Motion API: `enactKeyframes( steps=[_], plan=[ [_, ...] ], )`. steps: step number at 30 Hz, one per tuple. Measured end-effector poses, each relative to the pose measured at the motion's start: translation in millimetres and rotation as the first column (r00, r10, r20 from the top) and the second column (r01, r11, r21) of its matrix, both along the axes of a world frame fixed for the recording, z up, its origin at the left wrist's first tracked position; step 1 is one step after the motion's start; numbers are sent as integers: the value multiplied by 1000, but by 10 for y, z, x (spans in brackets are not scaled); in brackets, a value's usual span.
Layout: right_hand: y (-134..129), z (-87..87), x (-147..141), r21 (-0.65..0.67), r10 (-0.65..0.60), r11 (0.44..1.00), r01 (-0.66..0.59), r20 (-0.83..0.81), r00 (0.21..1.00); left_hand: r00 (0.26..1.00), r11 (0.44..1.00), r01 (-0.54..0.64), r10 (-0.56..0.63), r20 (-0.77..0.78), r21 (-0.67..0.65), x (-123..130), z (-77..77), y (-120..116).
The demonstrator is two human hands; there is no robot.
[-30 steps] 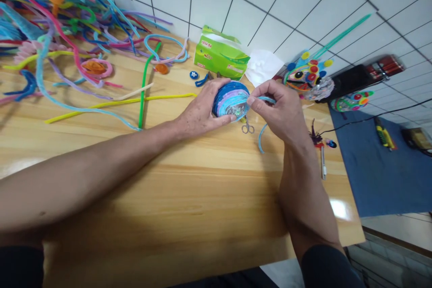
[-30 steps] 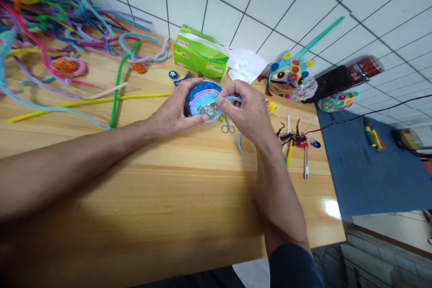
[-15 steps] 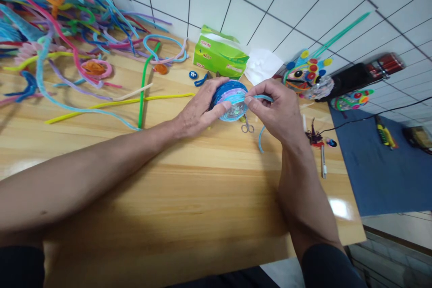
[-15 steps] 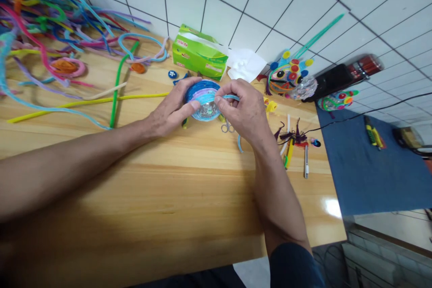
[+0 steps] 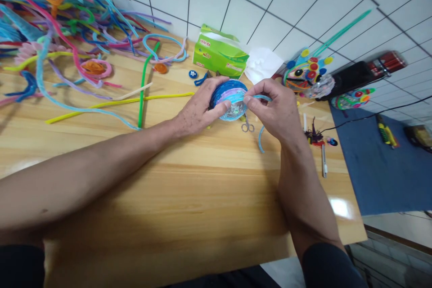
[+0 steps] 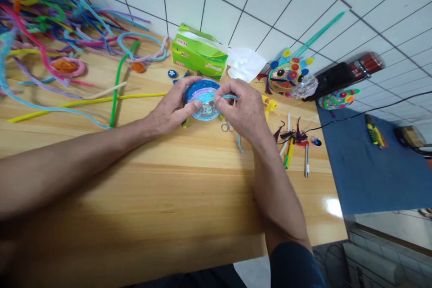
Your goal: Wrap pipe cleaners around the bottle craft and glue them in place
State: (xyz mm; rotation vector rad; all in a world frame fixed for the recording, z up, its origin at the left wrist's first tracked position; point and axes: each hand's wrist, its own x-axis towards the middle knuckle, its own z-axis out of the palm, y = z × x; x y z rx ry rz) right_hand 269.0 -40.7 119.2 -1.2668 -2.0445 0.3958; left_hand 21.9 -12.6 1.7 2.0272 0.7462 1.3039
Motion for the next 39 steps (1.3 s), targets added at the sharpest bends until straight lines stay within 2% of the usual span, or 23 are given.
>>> enactKeyframes(
  steps=[15, 28, 39],
  plan=[
    [-8, -4, -41, -28, -16, 999, 16, -19, 1000, 1000, 1000, 19, -19, 6, -3, -4, -18, 3],
    [10, -37, -38, -35, -39, 999, 37, -39, 999, 999, 995, 23, -20, 32, -97, -19, 49, -50],
    [8, -35, -49, -46, -34, 998, 33, -28, 999, 1000, 996, 14, -13, 15, -86, -13, 35, -33]
  ],
)
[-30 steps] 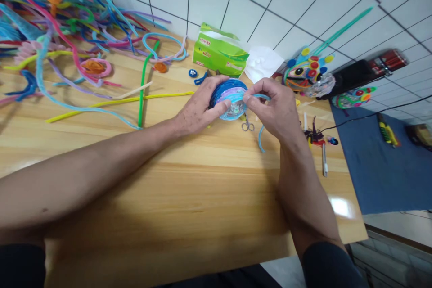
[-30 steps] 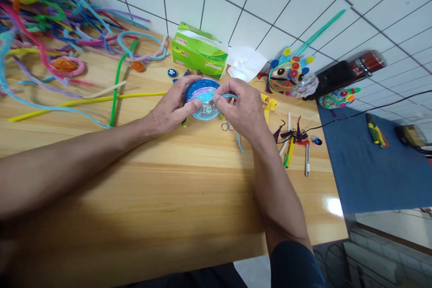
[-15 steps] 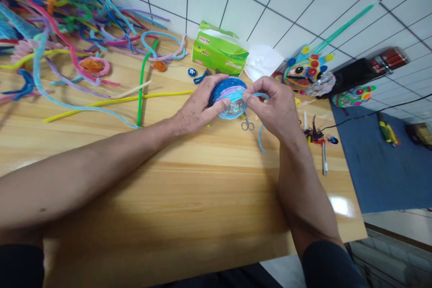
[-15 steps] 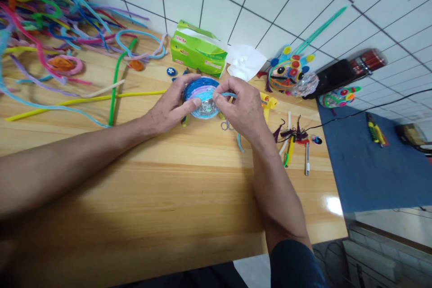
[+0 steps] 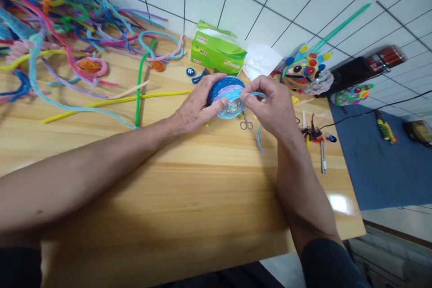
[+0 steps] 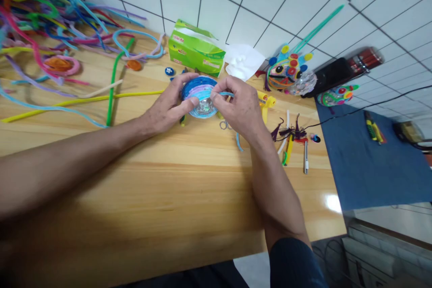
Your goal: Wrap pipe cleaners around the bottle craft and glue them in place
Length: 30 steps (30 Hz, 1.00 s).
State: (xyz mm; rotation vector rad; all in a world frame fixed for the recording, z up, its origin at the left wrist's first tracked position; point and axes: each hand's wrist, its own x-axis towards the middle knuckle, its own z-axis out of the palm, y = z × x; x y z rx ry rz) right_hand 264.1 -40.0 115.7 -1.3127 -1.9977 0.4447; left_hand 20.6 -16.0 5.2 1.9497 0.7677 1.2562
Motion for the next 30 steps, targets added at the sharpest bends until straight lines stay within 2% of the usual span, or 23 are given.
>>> enactKeyframes(
  steps=[14, 17, 21, 25, 30],
  plan=[
    [12, -69, 11, -26, 30, 999, -30, 10, 999, 1000, 1000, -10, 10, 2, 9, -67, -35, 12],
    [15, -76, 6, 5, 24, 1000, -24, 9, 1000, 1000, 1000, -12, 12, -20, 3, -76, -24, 24],
    [-41, 4, -58, 78, -13, 997, 9, 58, 998, 999, 1000, -11, 10, -36, -18, -92, 4, 16],
    [-130, 125, -134, 91, -68, 994, 57, 130, 989, 1000, 999, 0, -1, -31, -50, -99, 12, 5],
    [-254, 190, -219, 161, -104, 983, 93, 58, 993, 1000, 998, -3, 4, 5, -58, -81, -41, 41]
  ],
)
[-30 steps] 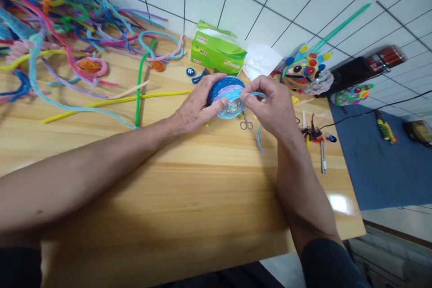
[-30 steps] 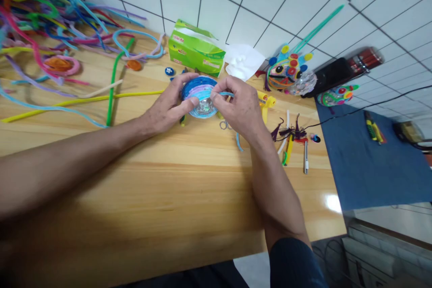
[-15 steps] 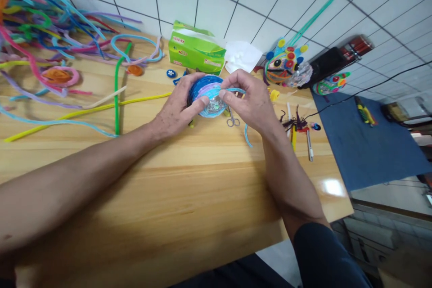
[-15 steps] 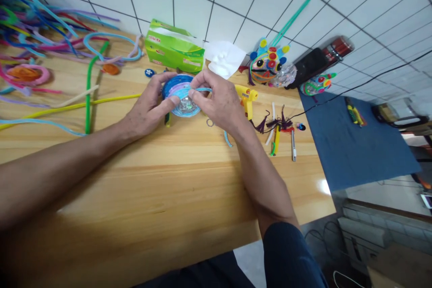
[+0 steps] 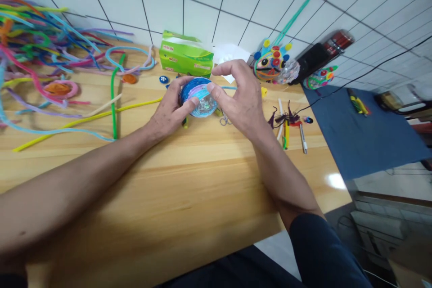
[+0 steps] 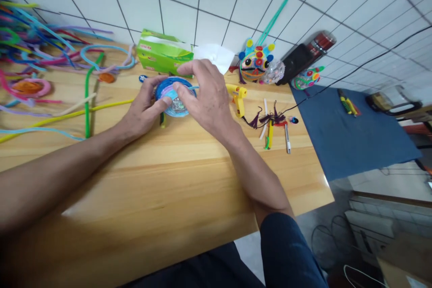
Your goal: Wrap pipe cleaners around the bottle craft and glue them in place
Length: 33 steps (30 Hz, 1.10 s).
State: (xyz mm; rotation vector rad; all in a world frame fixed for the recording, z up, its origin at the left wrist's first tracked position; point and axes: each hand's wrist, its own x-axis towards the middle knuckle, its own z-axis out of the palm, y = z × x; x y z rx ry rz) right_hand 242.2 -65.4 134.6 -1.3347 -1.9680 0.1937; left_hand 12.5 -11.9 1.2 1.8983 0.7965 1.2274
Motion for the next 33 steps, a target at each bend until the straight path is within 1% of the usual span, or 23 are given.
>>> enactKeyframes(
  steps=[2, 3, 5, 6, 8, 10, 12, 13, 15, 18, 23, 30, 33],
  plan=[
    [-96, 3, -65, 49, 63, 997, -60, -56, 996, 1000, 1000, -14, 14, 3, 18, 8, -33, 26],
    [-158, -7, -103, 53, 104, 994, -100, -77, 992, 1000, 1000, -14, 14, -1, 22, 11, -49, 40],
    [-305, -67, -173, 30, 183, 983, -181, -82, 980, 1000, 999, -26, 26, -6, 22, 16, -76, 67],
    [-390, -124, -196, 12, 219, 976, -219, -69, 973, 999, 999, -40, 40, -8, 15, 20, -87, 78],
    [-580, -295, -207, -23, 288, 957, -289, -42, 957, 998, 998, -60, 60, -1, -7, 32, -99, 93],
    [-784, -529, -168, -37, 339, 940, -340, -33, 940, 997, 997, -72, 72, 11, -22, 49, -99, 97],
    [-973, -782, -98, 0, 348, 937, -349, -32, 937, 997, 996, -80, 81, 6, -34, 66, -93, 95],
    [-1049, -901, -62, -1, 346, 938, -346, -34, 938, 996, 995, -89, 89, -3, -36, 71, -90, 95],
    [-1151, -1097, -6, -24, 337, 941, -339, -48, 940, 994, 994, -109, 109, -25, -22, 73, -87, 99],
    [-1181, -1265, 11, -39, 326, 944, -328, -48, 944, 991, 992, -126, 126, -45, 2, 52, -88, 118],
    [-1104, -1354, -42, 56, 349, 936, -347, -35, 936, 992, 992, -122, 123, -21, 2, -1, -75, 155],
    [-1070, -1382, -54, 9, 346, 938, -345, -2, 938, 984, 983, -177, 177, 4, -43, -51, -56, 174],
    [-1036, -1340, -29, 28, 300, 954, -300, -24, 954, 983, 982, -183, 184, 4, -52, -71, -53, 180]
  ],
)
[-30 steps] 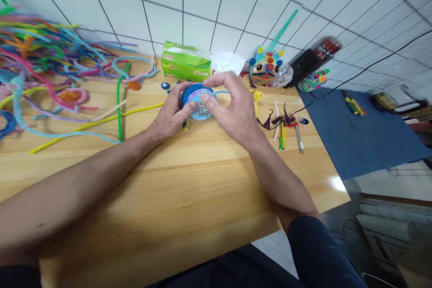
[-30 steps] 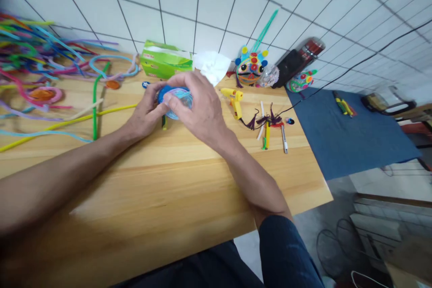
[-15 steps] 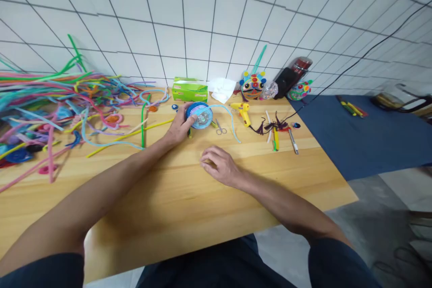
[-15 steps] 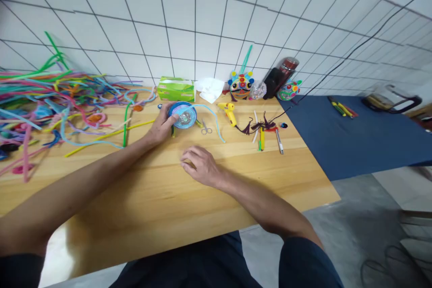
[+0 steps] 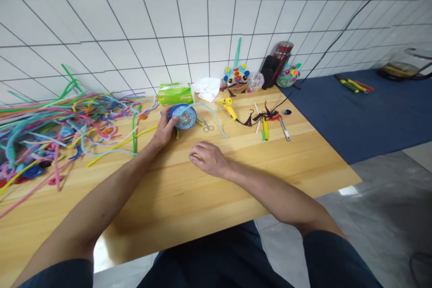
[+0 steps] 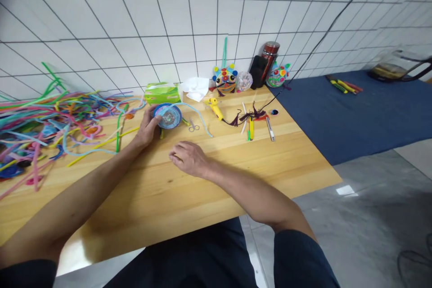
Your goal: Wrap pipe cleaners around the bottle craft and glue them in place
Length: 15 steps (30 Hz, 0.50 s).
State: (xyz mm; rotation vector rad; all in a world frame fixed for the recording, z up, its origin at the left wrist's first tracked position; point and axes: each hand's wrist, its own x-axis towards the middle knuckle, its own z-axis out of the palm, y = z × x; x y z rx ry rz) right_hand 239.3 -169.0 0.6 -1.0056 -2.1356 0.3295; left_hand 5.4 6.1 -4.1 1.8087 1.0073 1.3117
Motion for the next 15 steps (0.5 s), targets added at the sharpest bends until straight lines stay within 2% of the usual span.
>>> enactKeyframes(
  steps=[5, 8, 10, 12, 15],
  plan=[
    [171, 157, 201, 29, -139, 989, 143, -122, 983, 1000, 1000, -16, 16, -12, 19, -8, 10, 6],
    [369, 275, 470, -7, -299, 952, 306, -234, 925, 1000, 1000, -13, 12, 11, 15, 4, 9, 13],
    [522, 350, 698, -50, -446, 890, 453, -302, 843, 999, 1000, 10, -10, 30, 7, 18, 6, 18],
    [670, 419, 931, -108, -599, 796, 595, -285, 749, 998, 1000, 26, -26, 50, 1, 33, 1, 21],
    [846, 502, 1213, -141, -777, 624, 769, -4, 630, 998, 1000, 28, -29, 63, 3, 55, -12, 21]
  ],
)
